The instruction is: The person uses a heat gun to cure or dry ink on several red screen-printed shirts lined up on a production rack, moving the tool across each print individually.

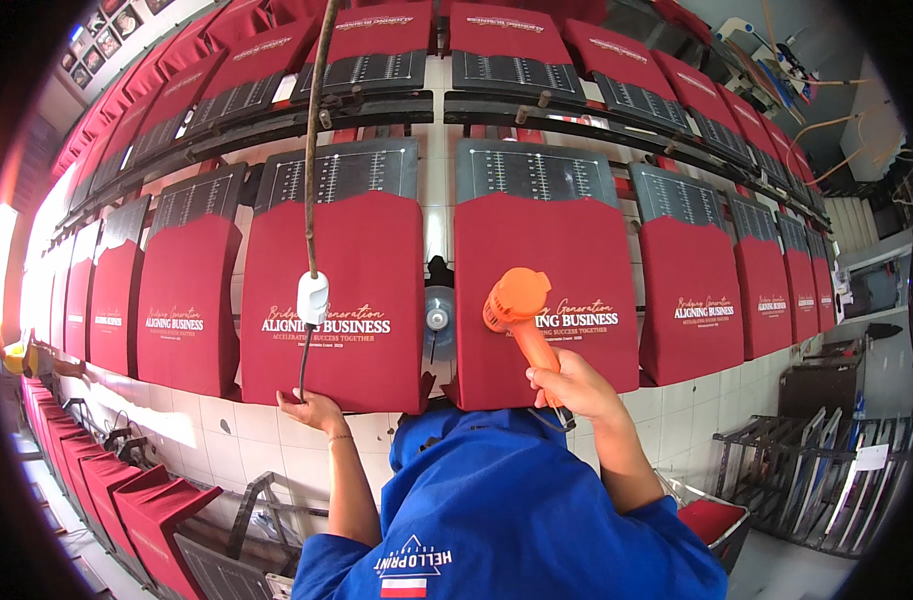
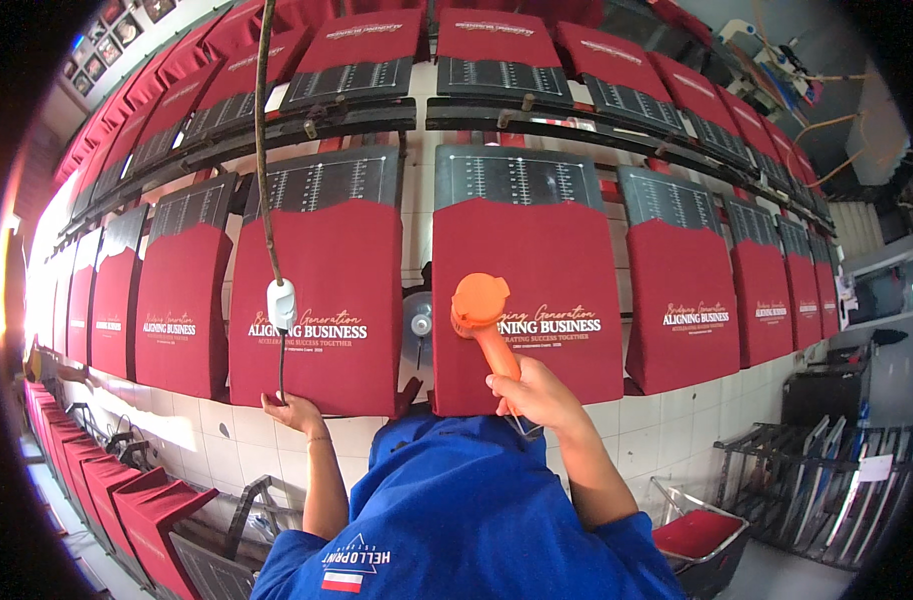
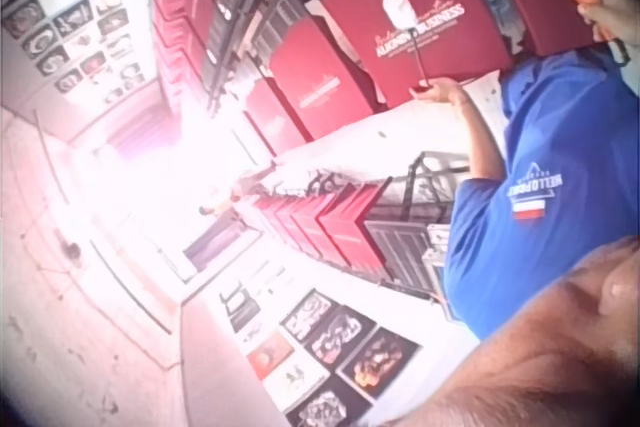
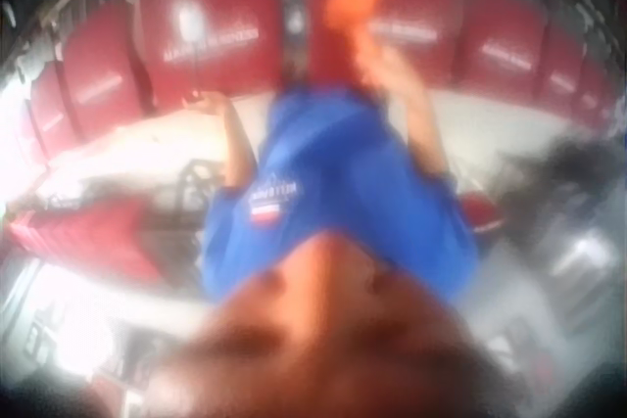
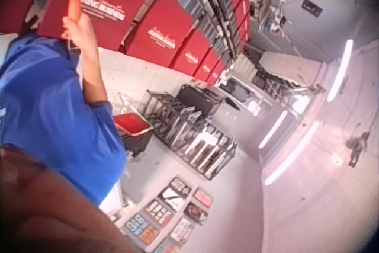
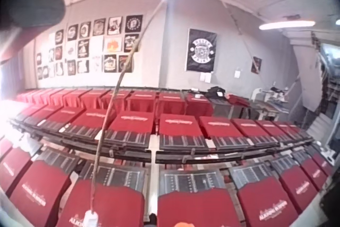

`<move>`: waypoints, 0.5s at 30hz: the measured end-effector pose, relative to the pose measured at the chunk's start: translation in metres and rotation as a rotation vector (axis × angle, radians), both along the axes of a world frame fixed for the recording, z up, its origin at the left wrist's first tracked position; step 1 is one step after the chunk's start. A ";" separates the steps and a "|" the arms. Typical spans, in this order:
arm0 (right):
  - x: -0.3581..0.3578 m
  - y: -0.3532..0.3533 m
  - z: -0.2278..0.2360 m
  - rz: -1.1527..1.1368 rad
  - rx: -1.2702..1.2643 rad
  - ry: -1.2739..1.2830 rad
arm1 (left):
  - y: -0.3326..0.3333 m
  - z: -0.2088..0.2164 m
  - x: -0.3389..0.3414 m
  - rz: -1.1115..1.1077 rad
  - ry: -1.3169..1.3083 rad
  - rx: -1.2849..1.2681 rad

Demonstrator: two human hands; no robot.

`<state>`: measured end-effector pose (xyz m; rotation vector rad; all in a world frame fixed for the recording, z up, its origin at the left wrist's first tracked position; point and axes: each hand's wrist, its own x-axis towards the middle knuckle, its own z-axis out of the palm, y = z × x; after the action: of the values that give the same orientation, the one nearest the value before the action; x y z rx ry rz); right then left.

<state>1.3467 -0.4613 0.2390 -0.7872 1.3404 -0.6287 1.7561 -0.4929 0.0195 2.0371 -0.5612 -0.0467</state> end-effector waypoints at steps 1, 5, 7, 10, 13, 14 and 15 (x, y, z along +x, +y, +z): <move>-0.003 0.000 0.000 0.007 0.003 0.003 | 0.000 0.000 0.000 0.002 0.008 0.000; -0.006 -0.008 0.001 -0.054 -0.044 0.031 | 0.000 -0.001 0.000 0.004 0.022 0.008; -0.011 -0.007 -0.002 -0.093 -0.070 0.046 | -0.001 -0.003 0.000 -0.003 0.005 0.032; -0.032 0.004 0.002 -0.073 -0.021 0.042 | 0.002 -0.012 0.007 -0.005 -0.052 0.029; -0.051 0.025 0.011 -0.157 0.029 0.026 | 0.004 -0.013 0.006 -0.002 -0.017 0.024; -0.051 0.031 0.013 -0.193 0.036 0.045 | 0.005 -0.012 0.005 0.012 -0.042 0.089; -0.053 0.037 0.012 -0.203 0.038 0.053 | 0.005 -0.011 0.003 0.003 -0.022 0.090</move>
<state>1.2933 -0.4243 0.2510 -0.6448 1.4884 -0.7441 1.7595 -0.4879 0.0082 2.1277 -0.5791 -0.0487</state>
